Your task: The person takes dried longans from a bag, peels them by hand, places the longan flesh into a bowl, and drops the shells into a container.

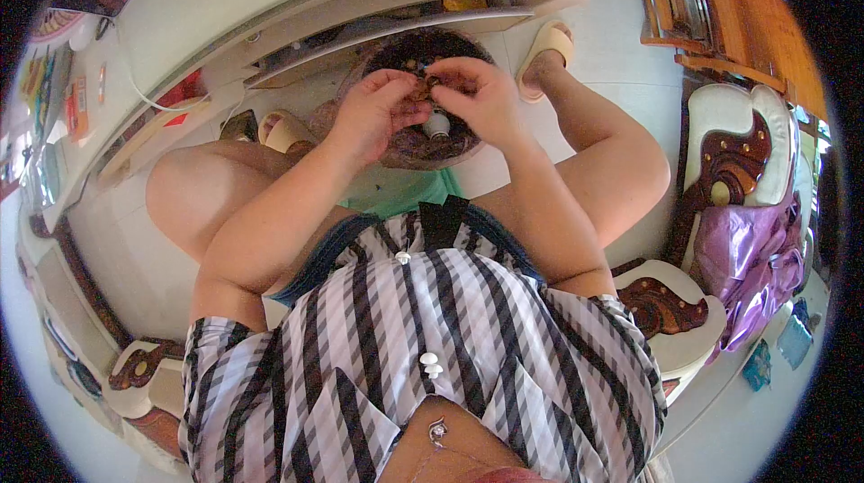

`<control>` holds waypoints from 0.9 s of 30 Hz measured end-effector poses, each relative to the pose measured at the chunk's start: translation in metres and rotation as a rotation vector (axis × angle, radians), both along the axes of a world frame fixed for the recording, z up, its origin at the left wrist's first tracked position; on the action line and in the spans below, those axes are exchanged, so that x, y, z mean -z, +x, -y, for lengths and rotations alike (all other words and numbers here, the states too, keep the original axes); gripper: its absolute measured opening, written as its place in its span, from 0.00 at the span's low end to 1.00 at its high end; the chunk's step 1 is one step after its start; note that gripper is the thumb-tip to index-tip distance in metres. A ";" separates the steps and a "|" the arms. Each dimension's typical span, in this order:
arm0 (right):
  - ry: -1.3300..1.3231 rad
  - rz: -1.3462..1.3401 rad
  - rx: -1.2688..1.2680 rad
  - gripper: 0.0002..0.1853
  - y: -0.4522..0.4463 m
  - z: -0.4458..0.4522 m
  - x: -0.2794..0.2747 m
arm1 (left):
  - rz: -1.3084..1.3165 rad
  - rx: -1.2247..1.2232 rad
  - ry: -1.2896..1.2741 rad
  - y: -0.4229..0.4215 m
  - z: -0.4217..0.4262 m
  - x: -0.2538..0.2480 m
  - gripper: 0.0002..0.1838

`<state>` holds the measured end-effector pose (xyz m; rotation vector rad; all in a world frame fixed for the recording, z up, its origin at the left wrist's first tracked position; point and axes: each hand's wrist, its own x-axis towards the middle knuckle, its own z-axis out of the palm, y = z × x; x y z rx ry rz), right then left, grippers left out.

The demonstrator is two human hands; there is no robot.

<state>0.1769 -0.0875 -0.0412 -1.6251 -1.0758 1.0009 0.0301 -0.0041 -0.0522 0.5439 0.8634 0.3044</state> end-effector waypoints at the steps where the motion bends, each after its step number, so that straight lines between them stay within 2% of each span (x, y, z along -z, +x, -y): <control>1: -0.037 -0.165 0.015 0.12 0.004 0.000 0.002 | 0.005 -0.003 -0.006 0.000 -0.001 -0.001 0.06; 4: -0.027 -0.538 0.139 0.14 0.008 0.001 -0.009 | 0.025 0.030 0.045 0.000 -0.003 0.008 0.09; 7: -0.049 -0.659 0.136 0.15 0.012 0.001 -0.010 | -0.045 0.184 0.318 0.004 0.000 0.023 0.11; 10: -0.072 -0.726 0.148 0.14 0.012 0.001 -0.011 | -0.085 0.261 0.895 0.005 0.002 0.035 0.12; 14: -0.076 -0.644 0.158 0.14 0.009 0.000 -0.011 | -0.133 0.229 0.762 0.005 0.002 0.018 0.10; 17: 0.033 -0.342 0.093 0.13 0.004 0.001 -0.008 | -0.122 0.225 0.604 0.006 -0.001 -0.004 0.10; 20: 0.084 -0.332 0.083 0.12 -0.005 0.001 -0.007 | -0.081 0.146 0.553 0.006 0.001 -0.010 0.09; 23: 0.240 0.212 0.052 0.10 -0.002 0.000 -0.010 | -0.112 0.121 0.545 0.003 -0.001 -0.008 0.08; 27: 0.091 -0.022 0.090 0.10 -0.004 0.002 -0.018 | -0.108 0.131 0.615 0.002 -0.002 -0.017 0.05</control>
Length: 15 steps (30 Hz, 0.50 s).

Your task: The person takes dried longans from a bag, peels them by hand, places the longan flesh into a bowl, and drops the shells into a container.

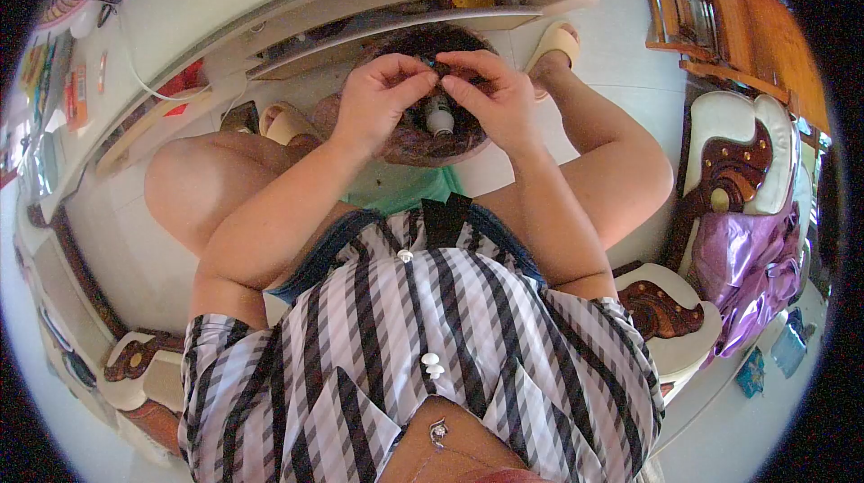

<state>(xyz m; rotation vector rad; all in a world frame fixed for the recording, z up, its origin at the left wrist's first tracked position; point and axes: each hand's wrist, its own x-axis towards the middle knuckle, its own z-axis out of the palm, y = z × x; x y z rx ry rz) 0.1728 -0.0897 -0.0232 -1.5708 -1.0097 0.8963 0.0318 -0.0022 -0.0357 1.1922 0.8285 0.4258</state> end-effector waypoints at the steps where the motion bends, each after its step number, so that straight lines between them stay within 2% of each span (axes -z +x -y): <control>1: -0.021 -0.069 0.017 0.11 -0.001 0.000 0.001 | -0.011 0.007 0.027 0.000 0.000 -0.003 0.04; 4: -0.058 -0.241 0.062 0.12 -0.001 0.000 0.000 | 0.131 -0.092 0.035 0.004 0.001 -0.006 0.04; 5: -0.065 -0.292 0.076 0.12 -0.001 0.000 0.000 | 0.139 -0.051 0.023 0.002 0.000 -0.003 0.04; 10: -0.010 -0.298 0.060 0.11 0.000 0.000 0.001 | 0.201 0.043 -0.083 -0.004 -0.007 0.010 0.05; 13: 0.001 -0.283 0.062 0.12 -0.002 0.000 0.001 | 0.145 -0.026 -0.180 0.003 -0.002 -0.001 0.06; 15: 0.013 -0.221 0.053 0.12 -0.003 0.000 -0.002 | 0.161 -0.011 -0.147 0.005 -0.001 -0.005 0.08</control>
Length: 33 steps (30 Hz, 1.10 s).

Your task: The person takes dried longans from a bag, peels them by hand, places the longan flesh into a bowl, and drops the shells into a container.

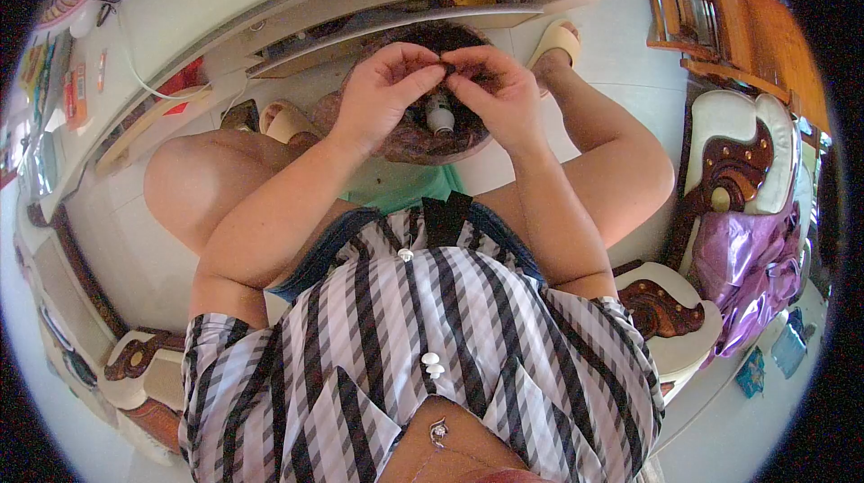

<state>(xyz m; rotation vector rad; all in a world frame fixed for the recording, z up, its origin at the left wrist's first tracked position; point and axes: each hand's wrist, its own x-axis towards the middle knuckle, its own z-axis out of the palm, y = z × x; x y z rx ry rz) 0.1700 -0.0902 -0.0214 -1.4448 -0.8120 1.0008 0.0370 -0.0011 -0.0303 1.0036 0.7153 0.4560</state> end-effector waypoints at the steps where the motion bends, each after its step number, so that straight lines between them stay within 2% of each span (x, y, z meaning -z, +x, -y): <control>1: 0.009 0.059 -0.009 0.12 0.000 0.000 -0.002 | 0.008 0.005 0.017 0.000 0.000 -0.001 0.08; 5: 0.117 0.392 -0.032 0.11 0.002 -0.001 -0.001 | -0.043 0.056 0.033 -0.002 -0.001 0.003 0.09; 11: 0.081 0.422 -0.022 0.11 -0.002 -0.002 -0.005 | -0.167 0.076 0.252 -0.005 -0.001 -0.001 0.06; 13: 0.071 0.383 -0.003 0.11 -0.004 -0.002 0.000 | -0.252 0.101 0.368 -0.007 -0.001 -0.007 0.06; 17: -0.075 0.126 0.028 0.10 -0.007 -0.001 0.001 | -0.164 0.056 0.261 -0.009 0.000 0.001 0.05; 23: -0.125 -0.166 0.001 0.10 -0.003 0.001 0.003 | -0.126 0.040 0.089 -0.010 0.000 -0.006 0.05; 25: -0.089 -0.108 -0.011 0.10 -0.003 0.000 0.005 | -0.044 0.012 -0.007 -0.009 0.001 -0.003 0.06; 28: -0.034 0.014 -0.025 0.10 -0.004 -0.001 0.003 | -0.036 0.054 -0.013 -0.008 -0.002 0.000 0.06; 33: -0.017 0.119 -0.038 0.10 -0.005 0.000 -0.003 | -0.230 0.136 0.304 -0.011 -0.004 -0.011 0.06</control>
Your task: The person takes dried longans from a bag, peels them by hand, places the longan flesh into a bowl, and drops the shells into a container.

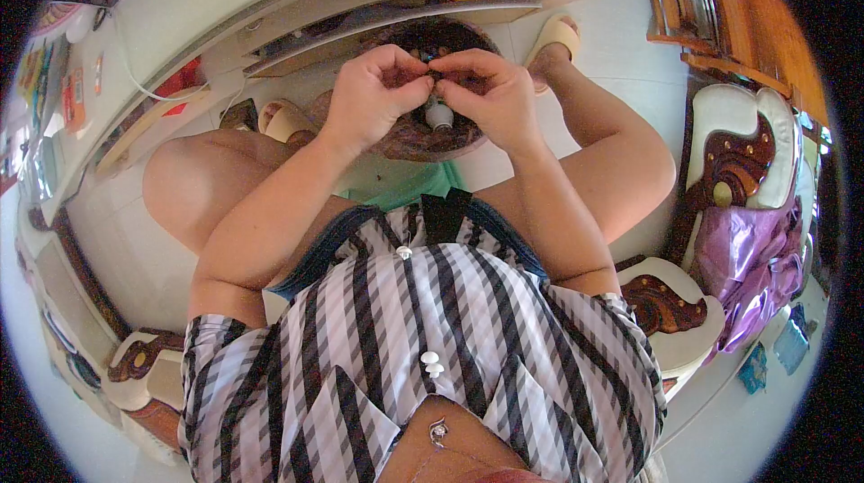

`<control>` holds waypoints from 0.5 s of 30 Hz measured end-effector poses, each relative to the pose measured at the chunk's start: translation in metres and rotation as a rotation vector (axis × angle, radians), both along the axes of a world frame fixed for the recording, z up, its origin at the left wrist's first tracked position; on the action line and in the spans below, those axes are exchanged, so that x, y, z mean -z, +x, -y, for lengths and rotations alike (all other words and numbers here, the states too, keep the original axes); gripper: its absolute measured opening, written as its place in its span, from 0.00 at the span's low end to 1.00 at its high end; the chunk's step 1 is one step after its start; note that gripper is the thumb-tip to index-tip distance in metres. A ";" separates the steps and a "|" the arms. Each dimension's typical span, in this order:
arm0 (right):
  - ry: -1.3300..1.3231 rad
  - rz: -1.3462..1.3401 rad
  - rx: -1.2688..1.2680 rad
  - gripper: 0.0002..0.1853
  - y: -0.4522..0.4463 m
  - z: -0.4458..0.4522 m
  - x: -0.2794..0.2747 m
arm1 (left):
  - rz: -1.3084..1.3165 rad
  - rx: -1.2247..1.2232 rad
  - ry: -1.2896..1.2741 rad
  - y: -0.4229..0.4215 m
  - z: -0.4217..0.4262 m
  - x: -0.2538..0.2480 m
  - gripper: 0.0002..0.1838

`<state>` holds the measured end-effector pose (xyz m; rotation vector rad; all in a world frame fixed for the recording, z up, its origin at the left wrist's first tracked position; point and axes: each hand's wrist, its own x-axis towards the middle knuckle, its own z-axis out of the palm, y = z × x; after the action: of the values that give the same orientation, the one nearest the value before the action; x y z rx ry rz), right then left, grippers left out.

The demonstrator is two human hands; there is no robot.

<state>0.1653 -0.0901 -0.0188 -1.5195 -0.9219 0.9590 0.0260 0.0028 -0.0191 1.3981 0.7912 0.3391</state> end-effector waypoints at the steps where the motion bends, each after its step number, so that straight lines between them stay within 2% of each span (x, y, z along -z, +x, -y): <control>1: -0.024 -0.003 0.001 0.10 0.000 0.000 -0.001 | -0.021 0.006 0.055 0.000 0.000 0.000 0.06; 4: -0.069 -0.054 0.009 0.10 -0.001 0.000 -0.002 | 0.010 0.018 0.115 -0.002 -0.002 0.008 0.06; 11: -0.082 -0.169 -0.001 0.10 0.000 0.001 0.001 | 0.076 -0.067 -0.086 -0.003 0.003 0.007 0.04; 13: -0.046 -0.299 0.019 0.10 -0.001 0.001 0.007 | 0.127 -0.094 -0.176 -0.004 0.003 0.006 0.04; 15: -0.007 -0.323 0.021 0.10 -0.001 0.000 0.007 | 0.143 -0.102 -0.150 -0.003 0.002 0.005 0.04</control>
<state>0.1641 -0.0897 -0.0262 -1.3276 -0.6698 1.1526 0.0234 0.0006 -0.0239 1.1826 0.7556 0.4451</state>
